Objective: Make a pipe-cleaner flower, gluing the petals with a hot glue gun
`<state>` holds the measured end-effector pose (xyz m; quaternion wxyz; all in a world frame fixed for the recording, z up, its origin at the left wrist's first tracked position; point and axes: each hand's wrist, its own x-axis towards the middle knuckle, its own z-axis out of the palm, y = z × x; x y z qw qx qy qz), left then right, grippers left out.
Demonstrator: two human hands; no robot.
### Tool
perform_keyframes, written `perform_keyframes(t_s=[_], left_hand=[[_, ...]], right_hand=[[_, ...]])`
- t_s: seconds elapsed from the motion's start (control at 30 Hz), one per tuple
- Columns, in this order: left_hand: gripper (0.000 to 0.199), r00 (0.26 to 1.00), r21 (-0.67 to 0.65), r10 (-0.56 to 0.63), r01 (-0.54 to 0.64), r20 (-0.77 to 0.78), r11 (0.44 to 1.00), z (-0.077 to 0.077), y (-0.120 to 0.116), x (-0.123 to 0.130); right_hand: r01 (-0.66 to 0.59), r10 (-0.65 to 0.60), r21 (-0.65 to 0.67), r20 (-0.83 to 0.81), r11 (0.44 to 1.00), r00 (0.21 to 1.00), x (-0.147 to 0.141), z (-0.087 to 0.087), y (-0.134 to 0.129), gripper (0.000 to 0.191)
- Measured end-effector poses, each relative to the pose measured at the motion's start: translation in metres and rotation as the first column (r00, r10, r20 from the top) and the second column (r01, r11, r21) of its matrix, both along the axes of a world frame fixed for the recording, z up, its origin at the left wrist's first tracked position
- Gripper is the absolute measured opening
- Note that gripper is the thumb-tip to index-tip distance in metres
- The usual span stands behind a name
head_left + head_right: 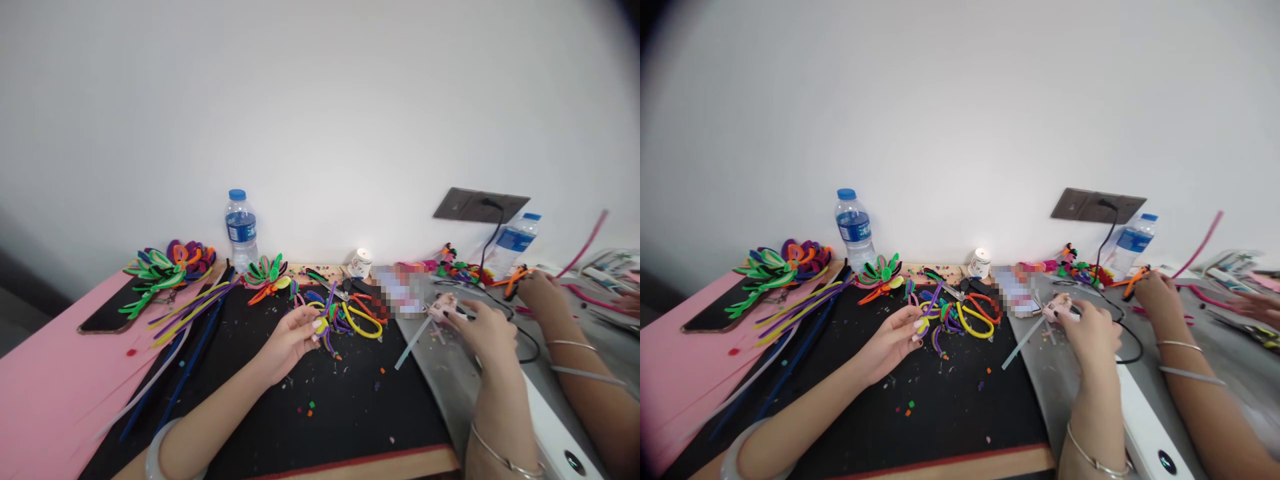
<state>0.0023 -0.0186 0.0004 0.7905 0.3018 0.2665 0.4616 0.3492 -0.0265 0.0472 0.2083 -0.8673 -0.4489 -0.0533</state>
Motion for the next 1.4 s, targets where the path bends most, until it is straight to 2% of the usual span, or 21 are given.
perform_keyframes(t_s=[0.03,0.07,0.1,0.13,0.17,0.2,0.27,0.3,0.37,0.53,0.8,1.1,1.27,1.4], left_hand=[[0.017,1.0,0.004,-0.004,0.004,-0.008,1.0,0.0,0.0,0.0],[0.018,1.0,0.013,-0.009,0.01,-0.019,1.0,-0.001,0.0,0.001],[0.018,0.999,0.028,-0.014,0.015,-0.032,0.999,-0.001,0.0,0.001],[0.018,0.999,0.048,-0.019,0.021,-0.047,0.999,-0.002,0.0,0.001],[0.018,0.998,0.069,-0.023,0.028,-0.065,0.997,-0.002,0.0,0.001],[0.018,0.996,0.09,-0.027,0.034,-0.084,0.995,-0.003,0.0,0.001],[0.019,0.993,0.124,-0.028,0.043,-0.119,0.991,-0.003,0.001,0.0],[0.019,0.991,0.139,-0.024,0.042,-0.133,0.989,-0.002,0.002,-0.001],[0.019,0.989,0.161,0.001,0.023,-0.147,0.987,-0.002,0.004,-0.002],[0.021,0.985,0.181,0.087,-0.059,-0.151,0.982,-0.002,0.009,-0.006],[0.022,0.982,0.178,0.115,-0.088,-0.148,0.98,-0.004,0.011,-0.006],[0.025,0.985,0.159,0.133,-0.114,-0.114,0.981,-0.006,0.014,-0.008],[0.02,0.979,0.161,0.152,-0.13,-0.132,0.978,-0.008,0.015,-0.009],[0.02,0.976,0.164,0.162,-0.137,-0.147,0.977,-0.01,0.016,-0.009]], right_hand=[[-0.023,0.022,0.103,0.01,0.994,1.0,-0.019,0.005,0.0,0.044],[-0.129,0.136,0.214,-0.02,0.968,0.99,-0.04,0.01,0.001,0.038],[-0.272,0.313,0.292,-0.105,0.917,0.944,-0.064,0.013,0.003,0.035],[-0.417,0.504,0.338,-0.235,0.844,0.831,-0.088,0.015,0.006,0.032],[-0.538,0.652,0.37,-0.38,0.758,0.657,-0.111,0.016,0.01,0.031],[-0.616,0.714,0.384,-0.512,0.688,0.478,-0.132,0.015,0.014,0.03],[-0.683,0.718,0.423,-0.662,0.595,0.216,-0.162,0.01,0.023,0.025],[-0.692,0.705,0.448,-0.699,0.566,0.124,-0.171,0.006,0.028,0.021],[-0.651,0.694,0.511,-0.719,0.561,0.034,-0.179,-0.002,0.036,0.018],[-0.529,0.718,0.61,-0.696,0.59,-0.001,-0.174,-0.013,0.042,0.018],[-0.496,0.747,0.635,-0.663,0.593,0.044,-0.169,-0.022,0.037,0.016],[-0.576,0.853,0.681,-0.52,0.451,0.053,-0.164,-0.025,0.038,0.004],[-0.614,0.872,0.676,-0.488,0.409,0.043,-0.166,-0.021,0.033,0.005],[-0.637,0.877,0.66,-0.478,0.399,0.054,-0.166,-0.02,0.032,0.005]])
